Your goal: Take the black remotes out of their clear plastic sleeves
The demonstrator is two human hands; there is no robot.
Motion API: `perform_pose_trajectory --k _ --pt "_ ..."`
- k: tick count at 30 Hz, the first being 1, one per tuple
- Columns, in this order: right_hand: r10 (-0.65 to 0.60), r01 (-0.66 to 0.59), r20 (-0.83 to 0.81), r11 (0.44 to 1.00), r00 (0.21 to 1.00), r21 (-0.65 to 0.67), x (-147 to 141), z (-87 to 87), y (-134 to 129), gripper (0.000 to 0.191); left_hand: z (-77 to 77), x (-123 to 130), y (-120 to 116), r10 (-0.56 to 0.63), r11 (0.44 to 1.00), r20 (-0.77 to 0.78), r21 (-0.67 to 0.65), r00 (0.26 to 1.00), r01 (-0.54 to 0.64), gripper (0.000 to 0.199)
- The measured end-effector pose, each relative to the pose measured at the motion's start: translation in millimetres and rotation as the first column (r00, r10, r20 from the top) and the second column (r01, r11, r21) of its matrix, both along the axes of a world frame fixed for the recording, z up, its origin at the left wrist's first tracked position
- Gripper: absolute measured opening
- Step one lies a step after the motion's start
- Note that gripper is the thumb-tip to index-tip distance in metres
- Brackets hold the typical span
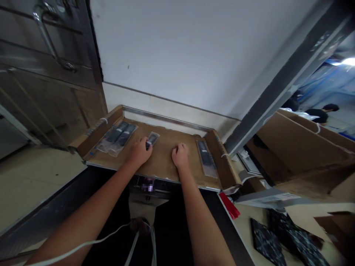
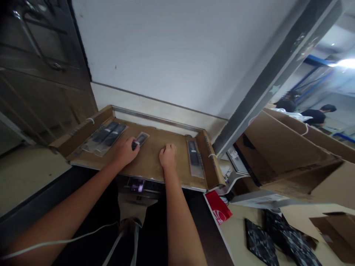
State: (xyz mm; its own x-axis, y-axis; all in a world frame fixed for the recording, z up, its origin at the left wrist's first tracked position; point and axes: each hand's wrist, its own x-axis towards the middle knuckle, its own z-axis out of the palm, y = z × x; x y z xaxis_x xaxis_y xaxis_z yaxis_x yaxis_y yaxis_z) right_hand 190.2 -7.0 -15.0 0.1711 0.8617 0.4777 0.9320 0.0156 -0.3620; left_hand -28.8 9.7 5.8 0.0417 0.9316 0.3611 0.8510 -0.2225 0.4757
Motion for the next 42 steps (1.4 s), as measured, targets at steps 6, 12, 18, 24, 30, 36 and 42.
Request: perform_pose_trajectory --k 6,12,18,24,30,36,42 --pt "-0.013 0.012 -0.026 1.000 1.000 -0.006 2 -2.2 2 0.020 15.5 9 24 -0.067 0.972 0.004 -0.226 0.998 0.066 0.054" --pt "-0.001 0.005 -0.082 0.999 0.997 0.038 2 -1.3 2 0.017 20.7 25 47 -0.204 0.851 0.135 -0.464 0.970 0.244 0.036" --pt "0.113 -0.061 -0.437 0.990 0.892 0.130 6 0.2 3 0.025 -1.4 28 45 0.021 0.870 0.933 -0.195 0.360 0.452 0.033" --pt "0.093 0.018 -0.746 0.990 0.660 0.140 15 -2.3 3 0.035 0.9 24 44 0.182 0.931 0.959 -0.097 -0.217 0.351 0.010" --pt "-0.358 0.362 -0.063 0.897 0.932 0.255 31 11.9 -16 0.043 4.3 17 39 0.258 0.900 0.944 -0.157 -0.206 0.408 0.022" --pt "-0.591 0.592 0.107 0.805 0.799 0.026 62 12.7 -20 0.035 2.4 14 38 0.272 0.869 0.955 -0.188 -0.123 0.457 0.025" --pt "-0.228 0.230 0.097 0.973 0.969 -0.007 14 7.0 -23 0.024 2.8 17 42 0.298 0.861 0.952 -0.237 -0.067 0.450 0.025"
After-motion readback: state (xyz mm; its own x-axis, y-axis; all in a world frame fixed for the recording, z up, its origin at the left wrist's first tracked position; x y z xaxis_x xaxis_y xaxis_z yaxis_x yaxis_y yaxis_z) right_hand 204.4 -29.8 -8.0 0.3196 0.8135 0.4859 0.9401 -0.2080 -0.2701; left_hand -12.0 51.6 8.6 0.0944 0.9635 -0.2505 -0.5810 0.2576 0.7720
